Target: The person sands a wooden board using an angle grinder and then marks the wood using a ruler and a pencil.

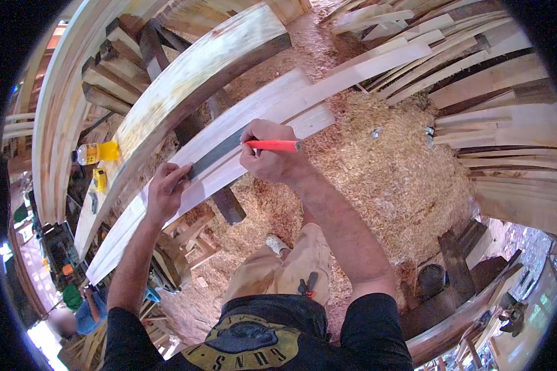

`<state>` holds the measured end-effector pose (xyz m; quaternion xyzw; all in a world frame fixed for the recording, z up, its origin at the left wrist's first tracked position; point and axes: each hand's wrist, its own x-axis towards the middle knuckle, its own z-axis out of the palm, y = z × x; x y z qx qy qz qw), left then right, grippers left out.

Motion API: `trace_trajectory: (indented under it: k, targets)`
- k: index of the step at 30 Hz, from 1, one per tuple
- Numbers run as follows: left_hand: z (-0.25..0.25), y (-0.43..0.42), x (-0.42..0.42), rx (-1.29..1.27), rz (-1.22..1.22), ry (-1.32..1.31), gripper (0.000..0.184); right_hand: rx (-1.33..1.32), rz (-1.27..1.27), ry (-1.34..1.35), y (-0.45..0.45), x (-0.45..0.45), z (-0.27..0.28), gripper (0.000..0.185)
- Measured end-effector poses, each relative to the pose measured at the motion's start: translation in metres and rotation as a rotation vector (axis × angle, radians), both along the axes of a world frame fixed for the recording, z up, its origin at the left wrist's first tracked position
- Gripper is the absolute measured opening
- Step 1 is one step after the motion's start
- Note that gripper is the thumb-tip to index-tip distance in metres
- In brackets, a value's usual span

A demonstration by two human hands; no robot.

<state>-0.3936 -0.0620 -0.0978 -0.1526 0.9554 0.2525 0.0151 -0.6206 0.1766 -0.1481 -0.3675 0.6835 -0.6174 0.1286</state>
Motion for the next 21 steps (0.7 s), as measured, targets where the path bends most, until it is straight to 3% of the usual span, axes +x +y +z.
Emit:
trace_trajectory:
  k: [21]
  targets:
    - [0.001, 0.0027, -0.0023, 0.032, 0.021, 0.017, 0.05, 0.049, 0.033, 0.023, -0.0041, 0.0019, -0.0066, 0.011]
